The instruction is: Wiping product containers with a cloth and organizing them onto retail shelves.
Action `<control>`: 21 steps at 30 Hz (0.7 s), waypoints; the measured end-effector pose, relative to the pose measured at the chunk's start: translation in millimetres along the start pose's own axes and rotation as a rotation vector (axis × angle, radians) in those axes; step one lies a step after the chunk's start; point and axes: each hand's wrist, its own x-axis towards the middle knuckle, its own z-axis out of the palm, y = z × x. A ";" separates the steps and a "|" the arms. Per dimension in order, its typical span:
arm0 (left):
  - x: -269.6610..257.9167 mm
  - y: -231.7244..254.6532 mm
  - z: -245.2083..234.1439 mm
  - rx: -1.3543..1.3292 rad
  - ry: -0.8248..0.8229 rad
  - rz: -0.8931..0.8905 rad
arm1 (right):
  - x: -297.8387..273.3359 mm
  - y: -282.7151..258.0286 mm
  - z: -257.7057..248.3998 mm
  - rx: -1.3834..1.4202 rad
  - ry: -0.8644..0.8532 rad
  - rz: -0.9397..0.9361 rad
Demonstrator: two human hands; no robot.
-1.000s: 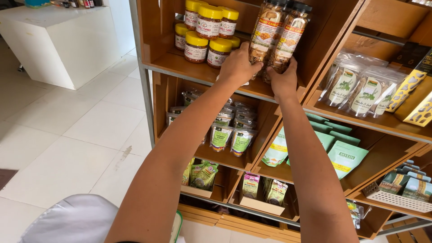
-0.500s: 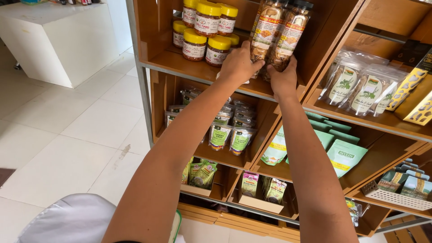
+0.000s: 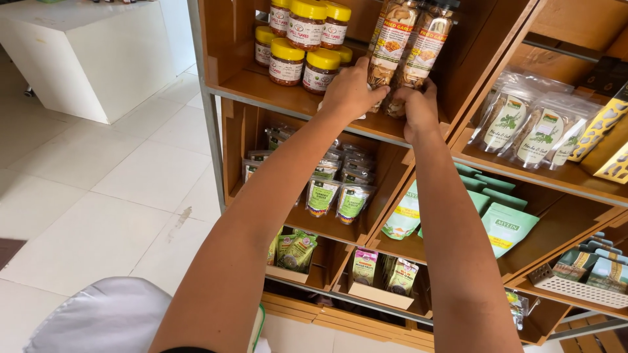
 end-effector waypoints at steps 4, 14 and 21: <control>0.0 -1.4 3.3 0.022 0.010 -0.006 | -2.2 -0.5 0.8 0.024 -0.039 -0.020; -2.1 2.0 -2.4 0.003 -0.004 -0.024 | 8.1 12.4 -3.5 -0.023 0.025 -0.031; -1.1 0.2 -1.7 -0.023 0.016 0.006 | 4.1 12.9 -2.6 -0.108 0.040 -0.091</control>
